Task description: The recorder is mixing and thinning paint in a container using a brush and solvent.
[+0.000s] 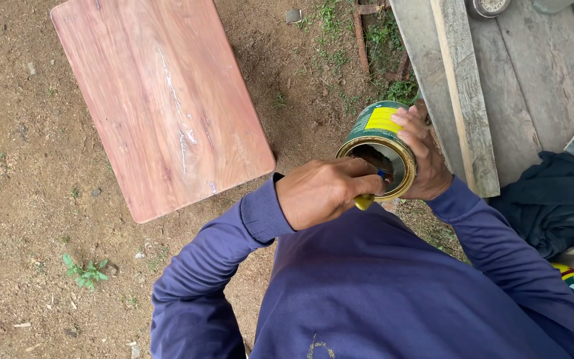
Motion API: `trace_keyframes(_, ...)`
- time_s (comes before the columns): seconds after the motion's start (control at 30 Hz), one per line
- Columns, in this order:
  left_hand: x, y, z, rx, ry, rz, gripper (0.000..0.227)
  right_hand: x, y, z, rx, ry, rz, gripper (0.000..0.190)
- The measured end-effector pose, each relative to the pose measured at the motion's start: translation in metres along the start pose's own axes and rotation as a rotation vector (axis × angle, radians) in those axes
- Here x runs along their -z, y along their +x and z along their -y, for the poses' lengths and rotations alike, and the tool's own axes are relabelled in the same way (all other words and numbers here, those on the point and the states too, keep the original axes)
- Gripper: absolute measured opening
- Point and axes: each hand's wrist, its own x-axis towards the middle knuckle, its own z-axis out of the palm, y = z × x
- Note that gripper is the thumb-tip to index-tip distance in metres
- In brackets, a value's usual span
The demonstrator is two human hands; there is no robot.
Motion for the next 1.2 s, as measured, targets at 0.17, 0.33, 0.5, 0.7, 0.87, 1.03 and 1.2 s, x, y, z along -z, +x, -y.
trace_keyframes(0.17,-0.010,-0.005,0.005,0.017,0.015,0.009,0.038,-0.001,-0.004,-0.001,0.041,0.022,0.014,0.108)
trace_keyframes(0.33,-0.011,-0.007,0.005,0.032,0.018,0.013,0.041,-0.001,-0.005,0.001,0.052,0.018,0.027,0.105)
trace_keyframes(0.5,-0.013,-0.009,0.012,0.030,-0.023,-0.012,0.043,0.000,-0.004,0.002,0.051,0.042,0.048,0.106)
trace_keyframes(0.7,-0.017,-0.006,0.020,0.029,0.009,-0.019,0.041,-0.006,-0.001,-0.001,0.046,0.076,0.054,0.107)
trace_keyframes(0.87,-0.015,-0.005,0.025,0.102,0.015,0.000,0.041,-0.007,0.007,-0.004,0.058,0.087,0.064,0.110)
trace_keyframes(1.03,-0.014,-0.006,0.031,0.102,0.026,-0.018,0.040,-0.011,0.013,-0.006,0.067,0.106,0.073,0.110)
trace_keyframes(1.2,-0.011,-0.009,0.036,0.082,0.034,-0.056,0.041,-0.016,0.017,-0.007,0.064,0.090,0.083,0.111)
